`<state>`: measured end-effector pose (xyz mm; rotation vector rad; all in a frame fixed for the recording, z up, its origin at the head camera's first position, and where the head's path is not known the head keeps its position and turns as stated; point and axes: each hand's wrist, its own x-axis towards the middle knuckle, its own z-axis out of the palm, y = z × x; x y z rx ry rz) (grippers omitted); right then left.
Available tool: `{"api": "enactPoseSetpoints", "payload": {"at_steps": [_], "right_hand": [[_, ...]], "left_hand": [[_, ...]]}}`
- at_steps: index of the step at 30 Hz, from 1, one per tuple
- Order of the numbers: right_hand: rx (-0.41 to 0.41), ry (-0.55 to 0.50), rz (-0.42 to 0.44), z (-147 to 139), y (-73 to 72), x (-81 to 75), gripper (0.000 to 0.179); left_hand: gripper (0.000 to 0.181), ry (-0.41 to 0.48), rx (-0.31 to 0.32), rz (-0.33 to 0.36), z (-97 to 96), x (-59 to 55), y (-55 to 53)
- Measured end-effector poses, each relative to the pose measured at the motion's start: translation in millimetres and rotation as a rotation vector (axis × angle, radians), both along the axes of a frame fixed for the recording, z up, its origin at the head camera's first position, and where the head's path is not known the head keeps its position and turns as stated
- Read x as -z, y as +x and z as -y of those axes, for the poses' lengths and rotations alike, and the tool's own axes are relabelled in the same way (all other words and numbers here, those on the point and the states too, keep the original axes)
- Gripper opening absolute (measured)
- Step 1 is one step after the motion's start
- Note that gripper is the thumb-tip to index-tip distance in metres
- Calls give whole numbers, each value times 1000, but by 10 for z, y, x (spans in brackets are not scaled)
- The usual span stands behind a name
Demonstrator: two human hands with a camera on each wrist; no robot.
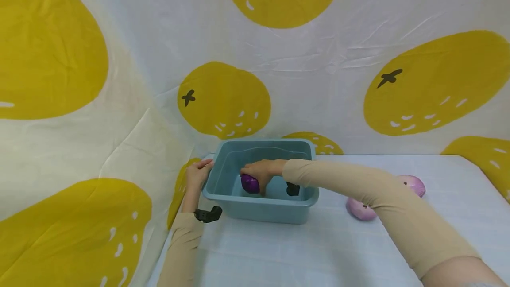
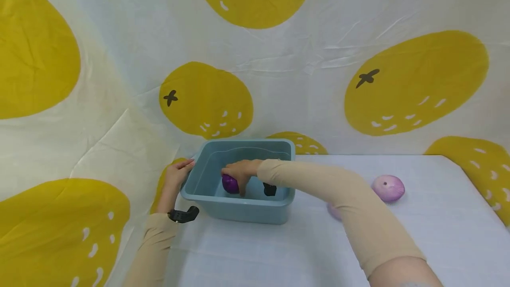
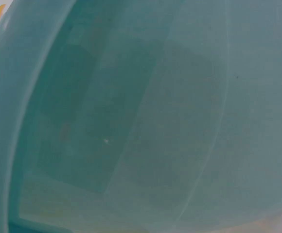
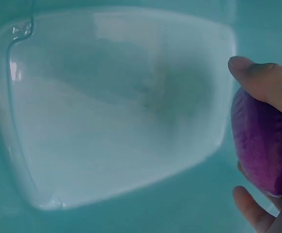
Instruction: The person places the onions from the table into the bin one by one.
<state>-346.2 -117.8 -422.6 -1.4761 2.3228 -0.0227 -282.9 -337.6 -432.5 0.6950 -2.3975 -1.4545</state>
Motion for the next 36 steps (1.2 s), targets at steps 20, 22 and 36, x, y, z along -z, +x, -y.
{"api": "enactPoseSetpoints", "payload": {"at_steps": [20,22,36], "right_hand": [[-42,80,-131,229,-12,555,67],[-51,96,-141,221,-6,610,62],[42,122,-135,150,-1,719,57]], "left_hand": [[33,-37,29,1,13,-23,-13],[32,-27,27,-4,17,-18,-12],[33,-35,24,8,13,-24,0]]}}
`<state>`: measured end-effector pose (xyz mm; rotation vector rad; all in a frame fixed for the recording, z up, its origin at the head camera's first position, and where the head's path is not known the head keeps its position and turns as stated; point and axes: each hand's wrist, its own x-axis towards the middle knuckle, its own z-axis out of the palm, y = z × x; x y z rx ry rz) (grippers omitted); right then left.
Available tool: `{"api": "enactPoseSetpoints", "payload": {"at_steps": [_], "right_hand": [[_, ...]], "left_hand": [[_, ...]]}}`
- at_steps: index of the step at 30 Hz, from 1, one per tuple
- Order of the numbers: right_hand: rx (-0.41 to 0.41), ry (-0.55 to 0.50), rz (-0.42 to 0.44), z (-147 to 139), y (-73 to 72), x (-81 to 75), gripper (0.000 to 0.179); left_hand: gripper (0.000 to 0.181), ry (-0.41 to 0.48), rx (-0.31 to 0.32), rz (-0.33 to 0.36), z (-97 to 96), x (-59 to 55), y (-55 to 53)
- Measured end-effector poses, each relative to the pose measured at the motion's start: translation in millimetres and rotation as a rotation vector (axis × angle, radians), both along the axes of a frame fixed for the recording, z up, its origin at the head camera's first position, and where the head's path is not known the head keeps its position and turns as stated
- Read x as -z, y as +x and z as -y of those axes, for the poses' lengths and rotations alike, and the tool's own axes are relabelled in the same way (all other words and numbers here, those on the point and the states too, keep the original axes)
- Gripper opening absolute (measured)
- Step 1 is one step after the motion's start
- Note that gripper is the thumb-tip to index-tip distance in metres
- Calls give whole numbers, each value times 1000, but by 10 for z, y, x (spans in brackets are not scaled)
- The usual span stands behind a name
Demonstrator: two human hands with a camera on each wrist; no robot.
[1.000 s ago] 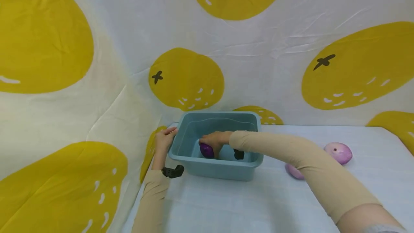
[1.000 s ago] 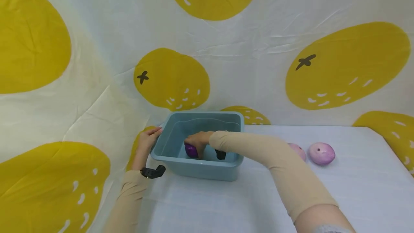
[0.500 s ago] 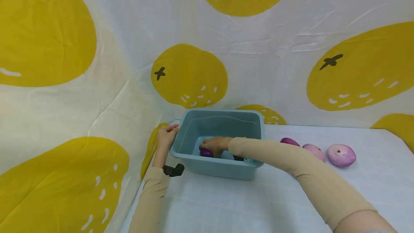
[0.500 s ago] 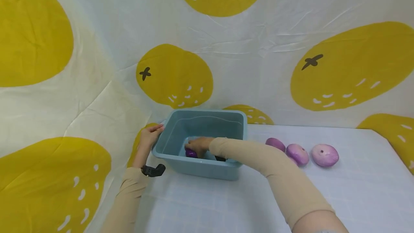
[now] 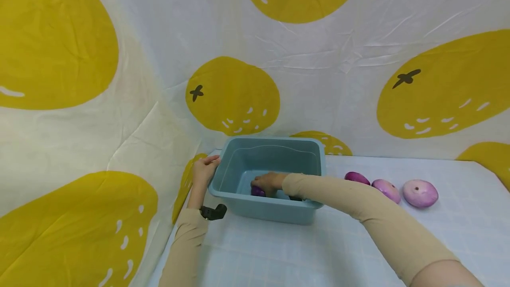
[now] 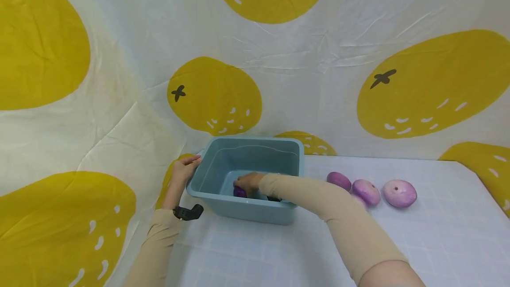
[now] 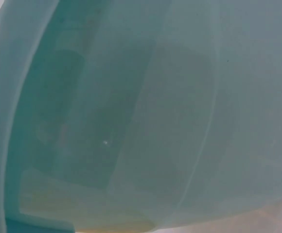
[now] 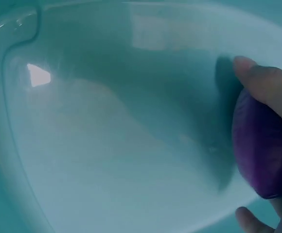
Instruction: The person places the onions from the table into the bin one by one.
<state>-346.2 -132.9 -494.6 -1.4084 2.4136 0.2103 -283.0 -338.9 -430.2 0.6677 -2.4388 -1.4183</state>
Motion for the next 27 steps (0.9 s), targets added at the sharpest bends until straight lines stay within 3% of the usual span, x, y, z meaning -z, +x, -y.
{"api": "enactPoseSetpoints", "payload": {"at_steps": [6,9,15,27], "right_hand": [[-9,17,-67,-36,-5,14,63],[-7,49,-61,-62,-19,-44,70],[23,80,-39,-115,-42,-254,89],[29,95,-43,-253,88,-667,92]], "left_hand": [[32,10,-2,3,14,14,2],[33,18,4,8,16,15,-9],[33,38,7,8,14,-7,-4],[32,56,-20,2,-16,-26,14]]}}
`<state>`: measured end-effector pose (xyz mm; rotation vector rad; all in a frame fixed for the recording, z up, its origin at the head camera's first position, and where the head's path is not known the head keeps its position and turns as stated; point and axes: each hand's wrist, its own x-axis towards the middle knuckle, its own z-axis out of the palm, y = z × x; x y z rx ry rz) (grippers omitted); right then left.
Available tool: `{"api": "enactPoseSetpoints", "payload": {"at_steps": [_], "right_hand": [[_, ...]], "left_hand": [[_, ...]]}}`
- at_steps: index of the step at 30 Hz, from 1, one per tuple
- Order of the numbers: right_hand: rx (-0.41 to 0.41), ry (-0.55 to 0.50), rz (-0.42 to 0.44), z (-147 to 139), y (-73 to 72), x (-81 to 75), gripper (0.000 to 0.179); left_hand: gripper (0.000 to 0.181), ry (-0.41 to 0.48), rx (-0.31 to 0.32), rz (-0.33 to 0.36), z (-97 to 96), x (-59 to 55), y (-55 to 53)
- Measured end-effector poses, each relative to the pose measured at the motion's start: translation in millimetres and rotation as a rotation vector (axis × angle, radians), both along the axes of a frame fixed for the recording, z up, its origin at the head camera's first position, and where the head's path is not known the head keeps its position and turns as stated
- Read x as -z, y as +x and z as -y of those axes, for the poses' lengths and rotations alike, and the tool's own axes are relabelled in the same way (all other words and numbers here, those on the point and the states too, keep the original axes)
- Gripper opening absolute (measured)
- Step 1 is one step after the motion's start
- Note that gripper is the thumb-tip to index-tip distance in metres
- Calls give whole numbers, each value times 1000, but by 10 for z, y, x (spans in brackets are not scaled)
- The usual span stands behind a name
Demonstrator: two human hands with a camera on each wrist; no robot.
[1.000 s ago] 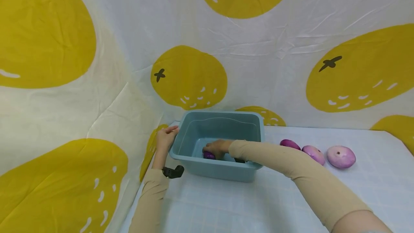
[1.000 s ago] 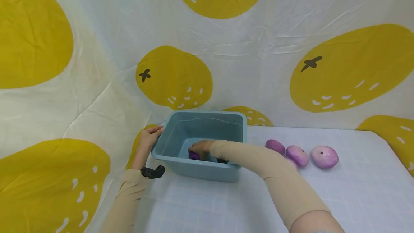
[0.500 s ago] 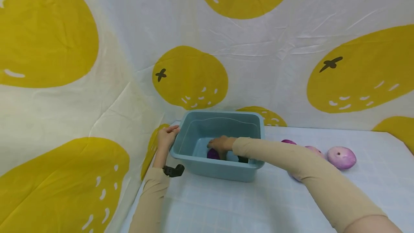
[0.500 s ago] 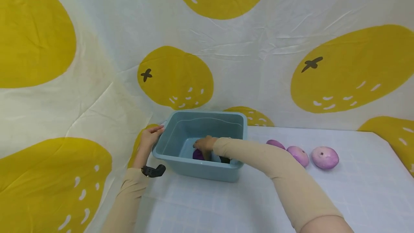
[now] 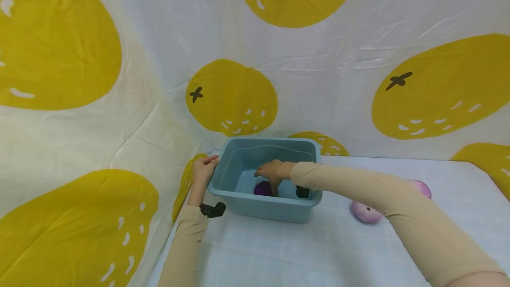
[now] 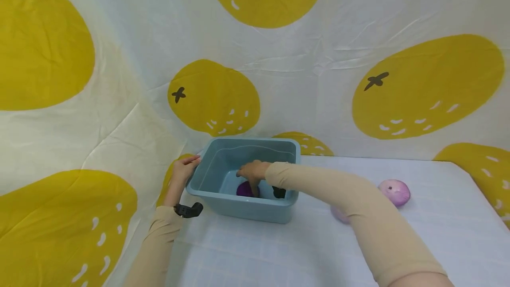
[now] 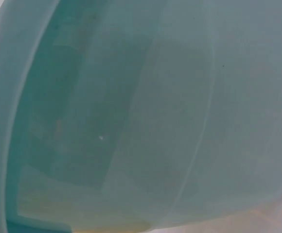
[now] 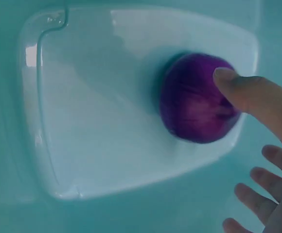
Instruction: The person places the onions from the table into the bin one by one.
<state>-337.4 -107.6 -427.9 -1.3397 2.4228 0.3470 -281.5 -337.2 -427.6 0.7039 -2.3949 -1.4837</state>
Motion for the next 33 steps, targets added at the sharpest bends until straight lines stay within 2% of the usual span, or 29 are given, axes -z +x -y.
{"api": "enactPoseSetpoints", "payload": {"at_steps": [10,17,21,30,33], "right_hand": [[20,-5,18,-149,65,-359,83],[0,-104,-38,-388,144,-449,75],[3,-196,-80,-609,207,-457,67],[18,-500,-174,-1094,310,-458,46],[23,-571,-193,-1233,329,-442,42]], "left_hand": [[34,-20,-4,-19,14,0,-12],[34,-8,-14,-9,-7,-4,15],[34,12,-16,-5,-35,16,23],[36,13,-16,-9,-43,21,32],[36,16,-17,-13,-28,16,25]]}}
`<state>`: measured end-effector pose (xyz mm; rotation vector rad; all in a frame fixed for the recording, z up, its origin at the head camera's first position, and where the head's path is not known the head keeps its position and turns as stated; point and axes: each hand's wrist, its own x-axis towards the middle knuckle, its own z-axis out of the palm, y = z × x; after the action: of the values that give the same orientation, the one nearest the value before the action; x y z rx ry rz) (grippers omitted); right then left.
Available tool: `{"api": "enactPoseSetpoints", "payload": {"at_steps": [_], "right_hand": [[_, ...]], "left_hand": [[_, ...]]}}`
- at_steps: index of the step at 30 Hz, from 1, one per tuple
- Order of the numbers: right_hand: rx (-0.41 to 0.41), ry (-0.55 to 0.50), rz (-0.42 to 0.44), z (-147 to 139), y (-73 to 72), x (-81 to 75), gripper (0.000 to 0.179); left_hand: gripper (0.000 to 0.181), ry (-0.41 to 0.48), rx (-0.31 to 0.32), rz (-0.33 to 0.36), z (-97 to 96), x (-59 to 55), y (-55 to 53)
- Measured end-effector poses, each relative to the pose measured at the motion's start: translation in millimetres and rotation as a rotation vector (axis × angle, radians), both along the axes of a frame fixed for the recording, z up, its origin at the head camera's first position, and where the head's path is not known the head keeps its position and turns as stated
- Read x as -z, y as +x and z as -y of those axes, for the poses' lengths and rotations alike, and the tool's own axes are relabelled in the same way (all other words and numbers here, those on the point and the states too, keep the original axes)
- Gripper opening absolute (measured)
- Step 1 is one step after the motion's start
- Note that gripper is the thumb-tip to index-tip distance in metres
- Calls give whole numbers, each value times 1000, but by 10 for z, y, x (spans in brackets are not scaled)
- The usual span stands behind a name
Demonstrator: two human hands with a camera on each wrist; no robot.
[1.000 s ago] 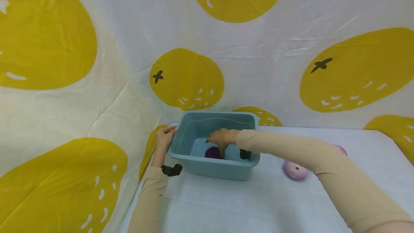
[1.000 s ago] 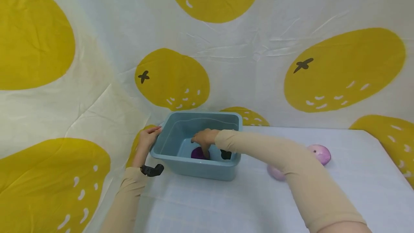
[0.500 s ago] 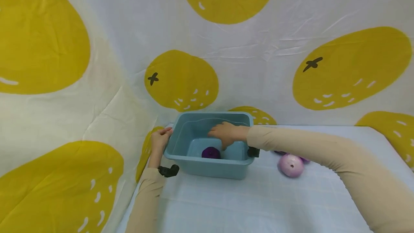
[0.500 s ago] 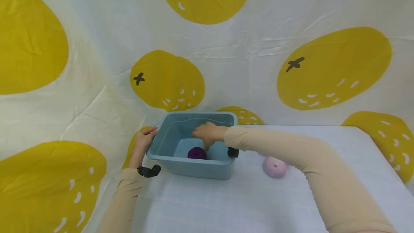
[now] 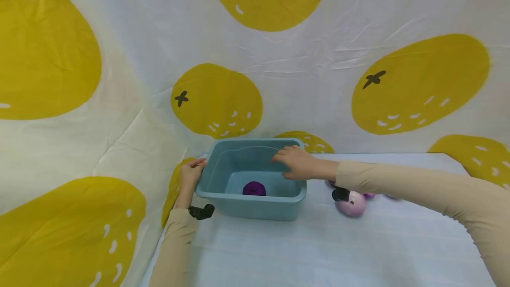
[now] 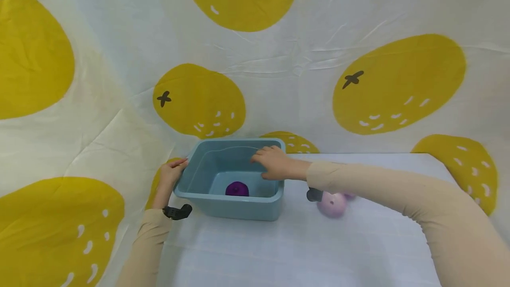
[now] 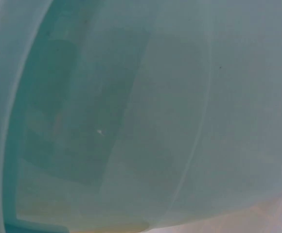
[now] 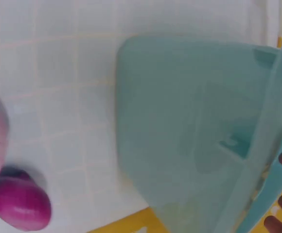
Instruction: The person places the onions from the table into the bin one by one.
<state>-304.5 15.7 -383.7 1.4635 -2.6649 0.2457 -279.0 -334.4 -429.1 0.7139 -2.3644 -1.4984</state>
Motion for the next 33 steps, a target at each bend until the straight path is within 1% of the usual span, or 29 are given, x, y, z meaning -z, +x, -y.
{"api": "enactPoseSetpoints", "payload": {"at_steps": [6,13,16,19,28,33], "right_hand": [[16,-125,-37,-237,17,70,38],[27,-254,-99,-519,36,150,35],[40,-286,-129,-644,51,191,34],[64,-309,-138,-769,75,226,33],[145,-377,-204,-1214,83,420,31],[187,-369,-243,-1530,131,550,33]], "left_hand": [[36,-10,-9,1,-4,-13,0],[37,-32,1,5,-2,-21,-2],[37,-40,-3,-3,-10,-19,6],[37,-52,-12,0,-22,-8,9],[38,-29,-13,7,-41,-16,32],[39,-16,5,33,-31,-25,45]]}}
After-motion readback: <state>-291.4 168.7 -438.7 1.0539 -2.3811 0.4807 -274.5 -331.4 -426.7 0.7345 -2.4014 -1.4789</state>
